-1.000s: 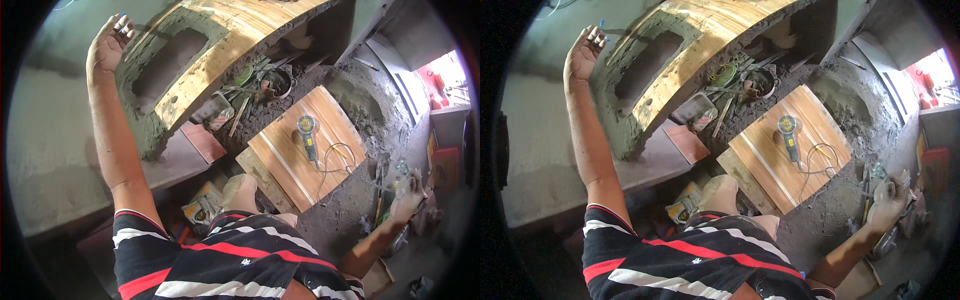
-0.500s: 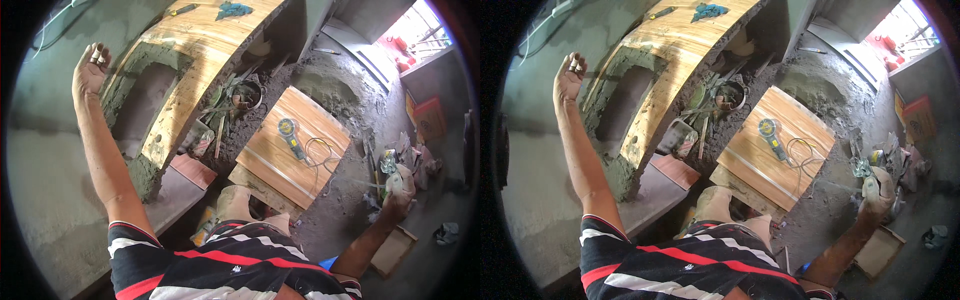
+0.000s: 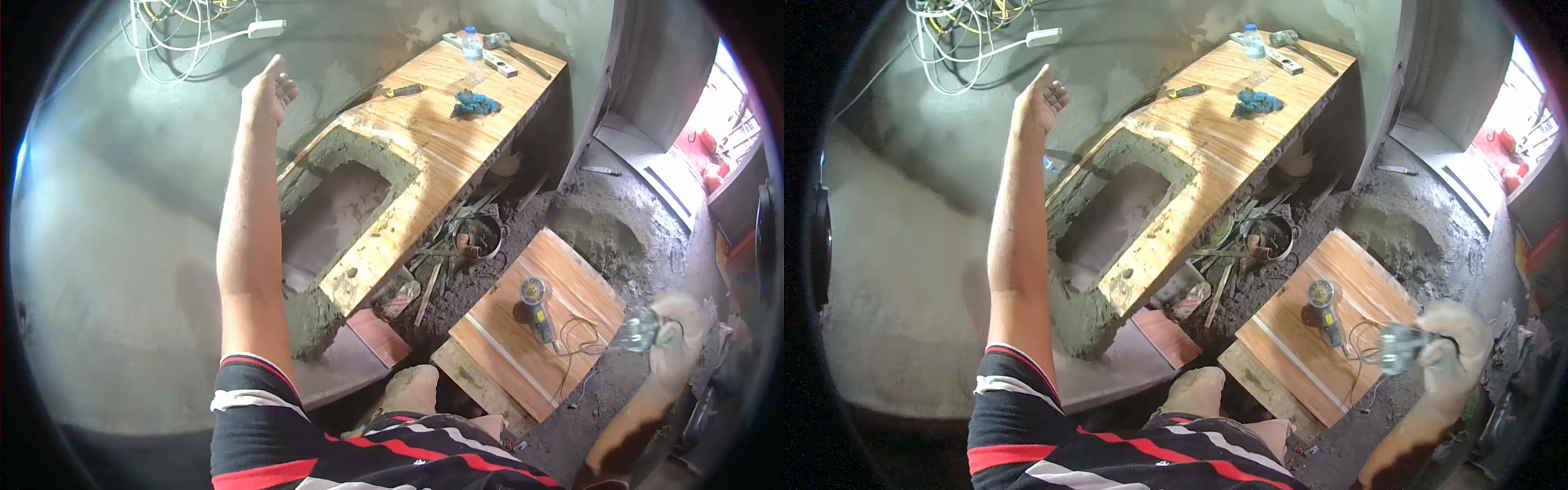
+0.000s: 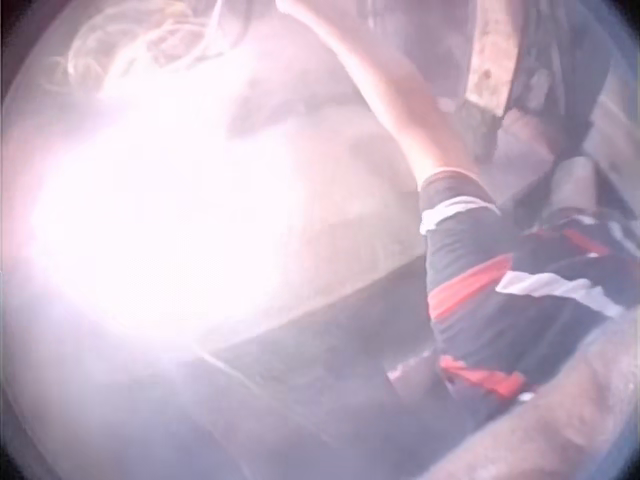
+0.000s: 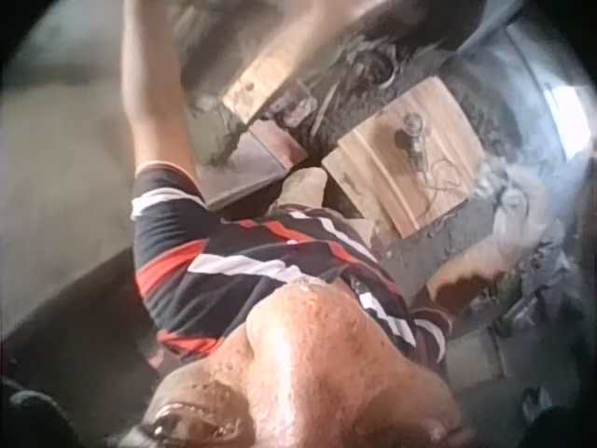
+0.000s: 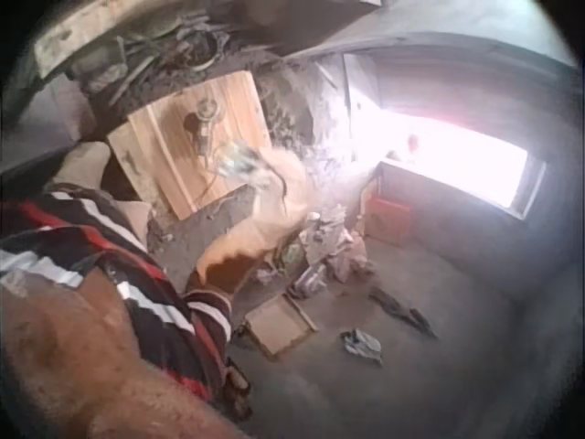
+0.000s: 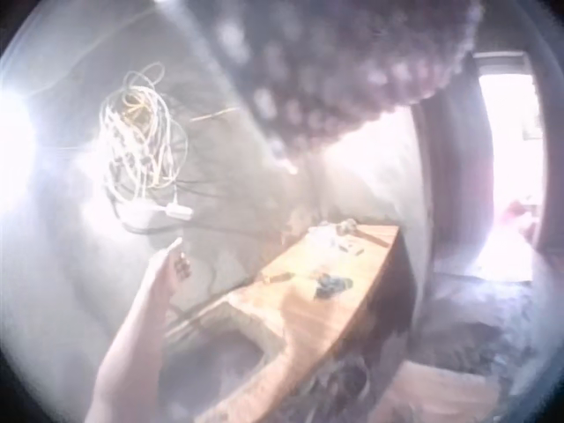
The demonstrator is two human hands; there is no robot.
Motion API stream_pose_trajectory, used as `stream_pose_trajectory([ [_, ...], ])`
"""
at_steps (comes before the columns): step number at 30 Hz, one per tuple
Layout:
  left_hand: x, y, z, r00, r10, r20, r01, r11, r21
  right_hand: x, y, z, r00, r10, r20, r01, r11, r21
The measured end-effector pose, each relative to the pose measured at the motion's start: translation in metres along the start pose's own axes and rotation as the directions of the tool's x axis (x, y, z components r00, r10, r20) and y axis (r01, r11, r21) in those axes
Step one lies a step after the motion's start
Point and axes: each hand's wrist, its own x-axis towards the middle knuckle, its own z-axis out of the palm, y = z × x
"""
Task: The person measures and marks a tile with a measuring tape and a pencil, removes a strip from the tile, and cuts the tile using an angle grinder.
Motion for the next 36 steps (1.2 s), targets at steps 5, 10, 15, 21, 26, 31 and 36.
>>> stream_pose_trajectory([
  [5, 0.122, -0.006, 0.004, 0.994, 0.095, -0.054, -0.094, 0.995, 0.036, 0.143, -0.099, 0.162, 0.946, -0.100, 0.308, 0.094, 0.995, 0.034],
  [10, 0.163, -0.005, 0.035, 0.916, 0.336, -0.218, -0.353, 0.935, -0.042, 0.247, -0.095, 0.272, 0.960, -0.087, 0.266, 0.086, 0.996, 0.016],
  [15, 0.175, 0.004, 0.029, 0.915, 0.382, -0.127, -0.400, 0.900, -0.174, 0.332, -0.060, 0.354, 0.970, -0.098, 0.221, 0.087, 0.995, 0.058],
  [21, 0.163, 0.011, -0.006, 0.895, 0.375, 0.240, -0.228, 0.850, -0.475, 0.418, -0.053, 0.421, 0.968, -0.095, 0.231, 0.121, 0.987, -0.102],
  [26, 0.164, 0.020, -0.028, 0.882, 0.381, 0.279, -0.190, 0.827, -0.528, 0.459, -0.054, 0.474, 0.964, -0.052, 0.261, 0.079, 0.992, -0.094],
  [31, 0.165, 0.029, -0.035, 0.840, 0.411, 0.355, -0.162, 0.814, -0.558, 0.481, -0.044, 0.523, 0.960, -0.094, 0.264, 0.108, 0.993, -0.037],
  [36, 0.167, 0.032, -0.038, 0.793, 0.428, 0.433, -0.132, 0.816, -0.563, 0.490, -0.045, 0.564, 0.951, -0.208, 0.228, 0.211, 0.977, 0.010],
])
